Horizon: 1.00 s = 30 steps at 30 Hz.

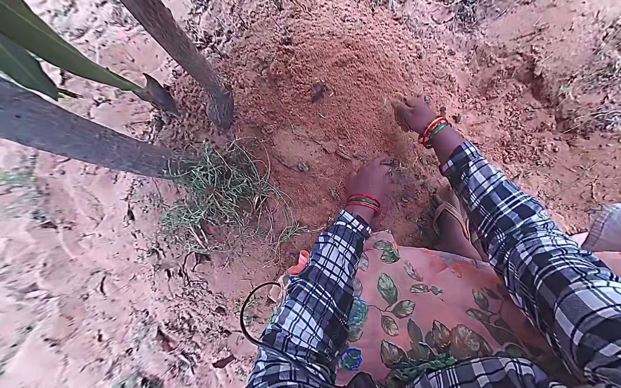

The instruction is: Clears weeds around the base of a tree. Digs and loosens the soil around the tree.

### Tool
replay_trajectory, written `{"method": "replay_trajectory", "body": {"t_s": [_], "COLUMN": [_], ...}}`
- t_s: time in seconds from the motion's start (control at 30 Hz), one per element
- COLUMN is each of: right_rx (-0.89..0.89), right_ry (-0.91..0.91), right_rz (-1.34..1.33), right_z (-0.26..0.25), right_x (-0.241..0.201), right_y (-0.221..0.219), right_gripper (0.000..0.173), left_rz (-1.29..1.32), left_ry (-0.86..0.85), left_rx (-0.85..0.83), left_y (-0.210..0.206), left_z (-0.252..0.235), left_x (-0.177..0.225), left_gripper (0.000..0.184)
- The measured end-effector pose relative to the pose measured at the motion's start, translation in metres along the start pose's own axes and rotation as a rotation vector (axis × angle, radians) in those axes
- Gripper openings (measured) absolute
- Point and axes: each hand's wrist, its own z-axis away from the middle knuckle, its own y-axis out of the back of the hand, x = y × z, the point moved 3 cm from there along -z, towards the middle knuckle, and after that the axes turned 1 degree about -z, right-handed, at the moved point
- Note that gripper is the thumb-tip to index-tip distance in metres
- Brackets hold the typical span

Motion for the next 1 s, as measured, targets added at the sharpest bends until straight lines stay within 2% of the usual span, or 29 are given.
{"method": "replay_trajectory", "body": {"t_s": [0.13, 0.17, 0.23, 0.3, 0.4, 0.47, 0.57, 0.7, 0.77, 0.83, 0.9, 1.0], "right_rx": [0.051, 0.08, 0.143, 0.174, -0.013, -0.026, 0.057, -0.17, -0.287, -0.24, -0.067, 0.031], "right_ry": [0.203, 0.219, 0.26, 0.296, 0.317, 0.323, 0.186, 0.179, 0.237, 0.257, 0.12, -0.161], "right_rz": [-0.508, -0.58, -0.659, -0.579, -0.202, -0.12, -0.049, 0.167, 0.083, -0.152, -0.182, 0.078], "right_z": [0.013, 0.011, 0.002, -0.01, -0.015, -0.017, -0.014, 0.002, 0.008, 0.01, 0.018, 0.052], "right_x": [-0.055, -0.064, -0.079, -0.089, -0.076, -0.07, -0.064, -0.063, -0.063, -0.056, -0.039, 0.011], "right_y": [0.01, 0.008, 0.0, -0.02, -0.067, -0.081, -0.084, -0.104, -0.09, -0.06, -0.029, -0.017], "right_gripper": [0.031, 0.029, 0.032, 0.034, 0.031, 0.042, 0.056, 0.067, 0.061, 0.057, 0.056, 0.054], "left_rz": [0.084, 0.081, 0.061, -0.008, -0.115, -0.136, -0.14, -0.188, -0.174, -0.124, -0.045, -0.047], "left_ry": [0.049, 0.074, 0.119, 0.142, 0.133, 0.122, 0.115, 0.114, 0.11, 0.098, 0.111, 0.123], "left_rx": [0.345, 0.359, 0.271, 0.108, -0.08, -0.098, -0.11, -0.145, -0.135, -0.086, 0.005, 0.083], "left_y": [0.032, 0.033, 0.032, 0.024, 0.01, 0.009, 0.008, 0.008, 0.005, 0.008, 0.016, 0.022], "left_z": [-0.003, -0.004, -0.004, -0.002, 0.002, 0.002, 0.003, -0.001, -0.002, -0.001, 0.0, 0.003], "left_x": [-0.018, -0.022, -0.027, -0.026, -0.016, -0.016, -0.023, -0.019, -0.02, -0.021, -0.022, -0.021], "left_gripper": [0.033, 0.033, 0.033, 0.034, 0.035, 0.035, 0.034, 0.038, 0.036, 0.039, 0.04, 0.038]}}
